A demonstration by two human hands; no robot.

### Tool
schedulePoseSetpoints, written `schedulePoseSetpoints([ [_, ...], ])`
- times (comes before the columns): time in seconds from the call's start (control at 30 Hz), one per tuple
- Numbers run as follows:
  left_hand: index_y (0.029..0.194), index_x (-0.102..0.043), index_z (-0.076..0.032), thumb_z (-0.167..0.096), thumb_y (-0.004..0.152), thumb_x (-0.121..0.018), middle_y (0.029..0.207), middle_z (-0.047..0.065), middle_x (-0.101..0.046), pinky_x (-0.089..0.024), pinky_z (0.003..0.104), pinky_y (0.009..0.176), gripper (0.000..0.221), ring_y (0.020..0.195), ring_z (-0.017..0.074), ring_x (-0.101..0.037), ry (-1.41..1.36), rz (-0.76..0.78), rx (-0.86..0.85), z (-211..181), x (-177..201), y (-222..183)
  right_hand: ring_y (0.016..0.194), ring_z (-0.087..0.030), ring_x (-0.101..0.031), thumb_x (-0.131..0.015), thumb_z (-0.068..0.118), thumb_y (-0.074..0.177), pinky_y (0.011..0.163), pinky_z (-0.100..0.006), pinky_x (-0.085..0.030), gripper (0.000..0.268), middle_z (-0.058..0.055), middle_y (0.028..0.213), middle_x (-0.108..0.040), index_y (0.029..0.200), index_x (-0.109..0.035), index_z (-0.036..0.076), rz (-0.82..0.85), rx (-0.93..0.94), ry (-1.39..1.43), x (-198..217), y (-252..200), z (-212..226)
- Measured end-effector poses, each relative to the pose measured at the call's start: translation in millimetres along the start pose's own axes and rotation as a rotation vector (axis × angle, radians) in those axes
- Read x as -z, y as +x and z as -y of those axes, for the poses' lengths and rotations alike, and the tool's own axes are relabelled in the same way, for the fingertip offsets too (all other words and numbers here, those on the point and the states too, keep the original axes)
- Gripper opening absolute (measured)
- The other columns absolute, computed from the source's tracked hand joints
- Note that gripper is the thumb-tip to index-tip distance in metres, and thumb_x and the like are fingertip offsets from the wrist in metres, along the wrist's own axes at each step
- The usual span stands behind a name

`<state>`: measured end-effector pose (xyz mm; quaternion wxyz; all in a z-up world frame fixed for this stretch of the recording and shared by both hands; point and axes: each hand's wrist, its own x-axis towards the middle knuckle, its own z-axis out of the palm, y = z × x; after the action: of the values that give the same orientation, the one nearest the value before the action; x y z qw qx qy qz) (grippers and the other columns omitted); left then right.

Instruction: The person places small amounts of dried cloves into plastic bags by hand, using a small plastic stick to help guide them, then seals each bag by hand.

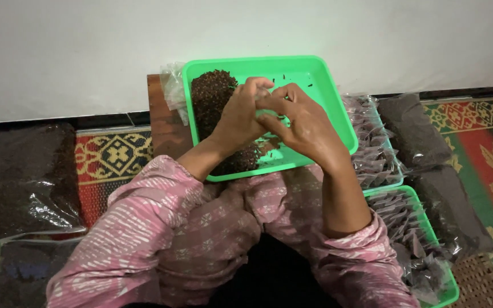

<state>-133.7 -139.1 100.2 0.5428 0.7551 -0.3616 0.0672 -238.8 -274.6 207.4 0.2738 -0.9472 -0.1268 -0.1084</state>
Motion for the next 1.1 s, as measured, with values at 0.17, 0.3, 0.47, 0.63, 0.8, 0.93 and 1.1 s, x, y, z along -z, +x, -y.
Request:
schedulePoseSetpoints([
  [0.17,0.136,-0.05,-0.012,-0.022,0.072,-0.085,0.098,0.014,-0.071,-0.047,0.055,0.101,0.073,0.109,0.0393,-0.064,0.01,0.008,-0.075,-1.7,6.7,-0.4,0.091,-0.039,-0.066,-0.064,0.025,0.099,0.077,-0.054,-0.053,0.022,-0.012,0.111,-0.055,0.119,-0.072,0.024,0.088,0.024,-0.004,7.9,1.5,3.7],
  [0.3,0.123,-0.06,-0.017,-0.039,0.074,-0.083,0.093,0.01,-0.077,-0.052,0.048,0.096,0.058,0.103,0.0342,-0.07,-0.088,0.1,0.054,-14.9,13.1,0.0,0.086,-0.033,-0.069,-0.071,0.031,0.098,0.071,-0.049,-0.056,0.029,-0.008,0.106,-0.058,0.125,-0.069,0.022,0.132,0.008,-0.015,11.1,0.2,1.7],
  [0.47,0.119,-0.062,-0.019,-0.041,0.086,-0.075,0.108,0.013,-0.075,-0.053,0.051,0.094,0.042,0.107,0.0372,-0.07,-0.076,0.037,0.152,-5.2,13.0,6.7,0.094,-0.036,-0.069,-0.074,0.008,0.092,0.076,-0.046,-0.058,0.051,-0.019,0.118,-0.06,0.14,-0.056,0.01,0.029,0.091,0.151,13.8,5.9,-21.5],
  [0.63,0.108,-0.063,-0.007,-0.014,0.089,-0.076,0.11,0.005,-0.07,-0.053,0.03,0.083,0.024,0.086,0.0154,-0.063,-0.102,-0.203,-0.183,-9.3,50.2,7.9,0.108,-0.024,-0.065,-0.069,0.002,0.096,0.084,-0.034,-0.059,0.05,-0.015,0.131,-0.059,0.143,-0.052,0.011,-0.067,0.047,0.254,-16.4,21.5,-86.3],
  [0.8,0.128,-0.05,-0.004,-0.015,0.093,-0.071,0.099,0.005,-0.07,-0.052,0.025,0.08,0.042,0.081,0.0119,-0.063,-0.317,-0.267,-0.002,-17.1,58.7,6.8,0.124,-0.032,-0.057,-0.063,0.009,0.094,0.107,-0.045,-0.046,0.048,-0.013,0.139,-0.059,0.141,-0.056,0.013,0.135,0.109,0.03,-85.3,52.0,-132.2],
  [0.93,0.129,-0.05,-0.004,-0.017,0.093,-0.072,0.099,0.005,-0.07,-0.052,0.025,0.082,0.044,0.085,0.013,-0.065,-0.309,-0.283,-0.011,-13.9,57.5,7.4,0.124,-0.036,-0.058,-0.062,-0.004,0.082,0.108,-0.047,-0.046,0.059,-0.018,0.135,-0.062,0.14,-0.057,0.007,0.096,0.215,0.088,-111.2,75.8,-119.9],
  [1.1,0.13,-0.051,-0.005,-0.016,0.095,-0.075,0.099,0.003,-0.071,-0.051,0.024,0.079,0.044,0.08,0.0109,-0.061,-0.288,-0.27,-0.025,-8.6,56.7,2.7,0.095,-0.041,-0.06,-0.066,0.009,0.088,0.081,-0.049,-0.051,0.037,-0.021,0.111,-0.062,0.124,-0.063,0.005,0.096,0.21,-0.048,-120.4,60.5,-109.1],
])
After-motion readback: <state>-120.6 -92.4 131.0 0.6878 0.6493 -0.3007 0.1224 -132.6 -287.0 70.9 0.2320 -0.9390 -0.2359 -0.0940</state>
